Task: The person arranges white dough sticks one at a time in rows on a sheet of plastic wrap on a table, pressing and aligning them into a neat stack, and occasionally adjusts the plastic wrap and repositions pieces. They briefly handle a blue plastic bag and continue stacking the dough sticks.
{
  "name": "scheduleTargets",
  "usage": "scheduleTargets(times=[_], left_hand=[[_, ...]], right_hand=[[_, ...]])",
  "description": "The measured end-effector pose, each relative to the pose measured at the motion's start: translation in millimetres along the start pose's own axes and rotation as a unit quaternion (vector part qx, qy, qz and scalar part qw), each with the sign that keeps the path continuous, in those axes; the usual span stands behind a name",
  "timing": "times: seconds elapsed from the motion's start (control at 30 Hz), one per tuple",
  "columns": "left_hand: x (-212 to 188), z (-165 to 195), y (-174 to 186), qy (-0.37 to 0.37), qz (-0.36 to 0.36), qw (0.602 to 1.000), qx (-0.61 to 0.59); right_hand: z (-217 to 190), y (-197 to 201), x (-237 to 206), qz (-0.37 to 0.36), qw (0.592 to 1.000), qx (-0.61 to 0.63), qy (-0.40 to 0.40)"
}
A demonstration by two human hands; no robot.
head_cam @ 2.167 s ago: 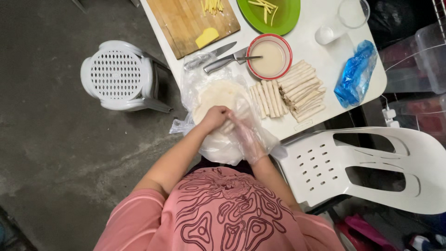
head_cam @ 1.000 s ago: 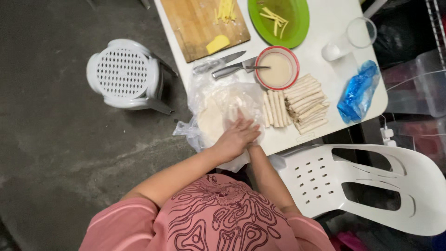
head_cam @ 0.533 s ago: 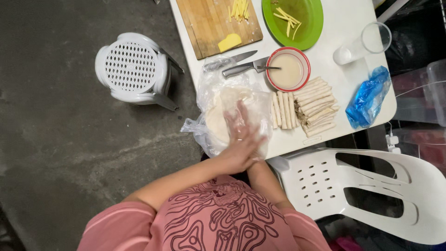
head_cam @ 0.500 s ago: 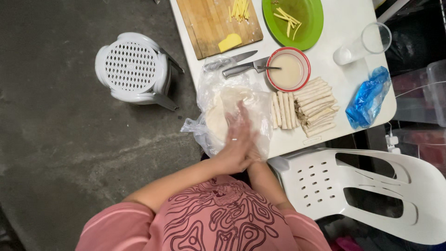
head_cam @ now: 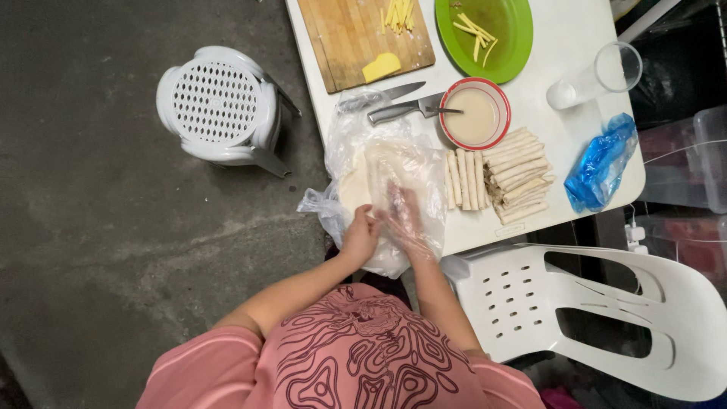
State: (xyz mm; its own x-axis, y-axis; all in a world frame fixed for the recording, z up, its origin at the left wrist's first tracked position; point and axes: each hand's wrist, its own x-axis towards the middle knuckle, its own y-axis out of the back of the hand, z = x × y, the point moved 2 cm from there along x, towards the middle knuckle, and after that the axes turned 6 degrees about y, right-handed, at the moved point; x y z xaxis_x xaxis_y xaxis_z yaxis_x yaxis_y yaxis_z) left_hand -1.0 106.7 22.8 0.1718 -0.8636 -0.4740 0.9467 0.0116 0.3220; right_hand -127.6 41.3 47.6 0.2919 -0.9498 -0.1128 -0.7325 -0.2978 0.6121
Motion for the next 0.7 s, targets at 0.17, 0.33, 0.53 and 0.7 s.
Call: scheduleTargets(times=[0.17,0.33,0.53,0.7], left_hand=[[10,-35,-4,-0.027,0.022,0.999,-0.036],[4,-40,0,-0.045,0.024,0.998,-0.047],[-6,-24,6,-0.030,-0.050,0.996,-0.074],[-17,-19,18,-0.032,-0.068,0.996,-0.039]], right_hand=[[2,-10,2,0.022,0.996,0.077,-0.025],[12,-23,-2,0.064,0.977,0.071,0.189],[37,-37,6,0.072,0.994,0.027,0.073],[40,-40,-6,0.114,0.958,0.245,0.095]])
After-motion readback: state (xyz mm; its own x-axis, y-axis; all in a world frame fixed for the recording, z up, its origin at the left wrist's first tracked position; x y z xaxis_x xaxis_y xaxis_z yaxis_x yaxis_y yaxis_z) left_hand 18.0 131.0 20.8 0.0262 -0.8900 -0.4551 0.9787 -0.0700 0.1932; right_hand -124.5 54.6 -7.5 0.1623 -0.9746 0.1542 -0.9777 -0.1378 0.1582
